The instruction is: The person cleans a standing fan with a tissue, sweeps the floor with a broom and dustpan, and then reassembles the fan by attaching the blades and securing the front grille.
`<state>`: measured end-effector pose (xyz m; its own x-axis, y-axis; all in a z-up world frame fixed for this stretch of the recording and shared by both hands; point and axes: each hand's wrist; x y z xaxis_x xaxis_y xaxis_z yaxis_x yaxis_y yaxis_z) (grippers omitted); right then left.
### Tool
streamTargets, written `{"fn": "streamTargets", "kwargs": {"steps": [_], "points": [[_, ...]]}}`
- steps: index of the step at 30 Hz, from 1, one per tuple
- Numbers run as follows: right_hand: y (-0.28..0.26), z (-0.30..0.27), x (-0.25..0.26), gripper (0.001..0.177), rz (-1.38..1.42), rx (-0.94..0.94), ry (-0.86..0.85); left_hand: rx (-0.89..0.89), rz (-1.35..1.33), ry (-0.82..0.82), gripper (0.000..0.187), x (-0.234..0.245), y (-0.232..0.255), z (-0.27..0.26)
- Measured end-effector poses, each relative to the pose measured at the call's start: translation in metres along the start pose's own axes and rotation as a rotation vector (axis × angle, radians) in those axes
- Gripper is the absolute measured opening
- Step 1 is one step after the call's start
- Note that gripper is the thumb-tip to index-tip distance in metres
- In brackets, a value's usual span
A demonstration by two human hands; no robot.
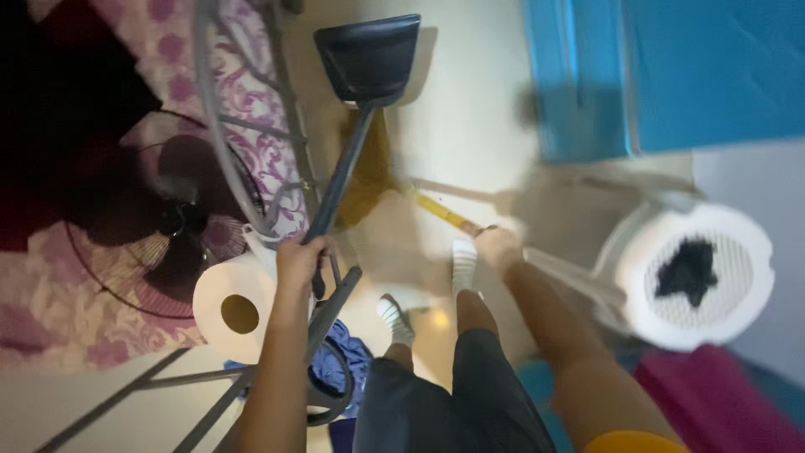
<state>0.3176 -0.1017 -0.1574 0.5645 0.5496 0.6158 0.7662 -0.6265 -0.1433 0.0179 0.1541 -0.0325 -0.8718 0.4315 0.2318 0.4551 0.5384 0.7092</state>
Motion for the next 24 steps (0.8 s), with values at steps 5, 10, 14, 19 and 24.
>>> {"fn": "streamTargets", "kwargs": {"steps": [5, 10, 14, 19, 24], "points": [[0.060, -0.082, -0.068, 0.059, -0.006, -0.150, 0.204, -0.016, 0.027, -0.067, 0.011, 0.001, -0.034, 0.010], [0.071, -0.179, -0.214, 0.064, 0.191, -0.405, 0.033, 0.043, 0.182, -0.154, 0.015, -0.003, -0.067, 0.024], [0.050, -0.260, -0.265, 0.062, 0.329, -0.538, 0.097, 0.087, 0.248, -0.240, 0.018, -0.031, -0.084, 0.040], [0.018, -0.350, -0.293, 0.061, 0.463, -0.595, 0.321, 0.135, 0.429, -0.342, 0.022, -0.075, -0.065, 0.044], [0.002, -0.404, -0.303, 0.056, 0.588, -0.721, 0.327, -0.454, 1.349, -0.286, 0.055, -0.124, 0.013, 0.014]]}}
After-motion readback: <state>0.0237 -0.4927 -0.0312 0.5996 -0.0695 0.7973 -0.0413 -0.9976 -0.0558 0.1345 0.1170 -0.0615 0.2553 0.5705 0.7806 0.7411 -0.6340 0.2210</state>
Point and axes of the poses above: each hand's wrist, its own z-axis towards the middle knuckle, its own x-axis out of the back of the hand, y = z × x, and after that the axes turned 4 degrees about -z, right-handed
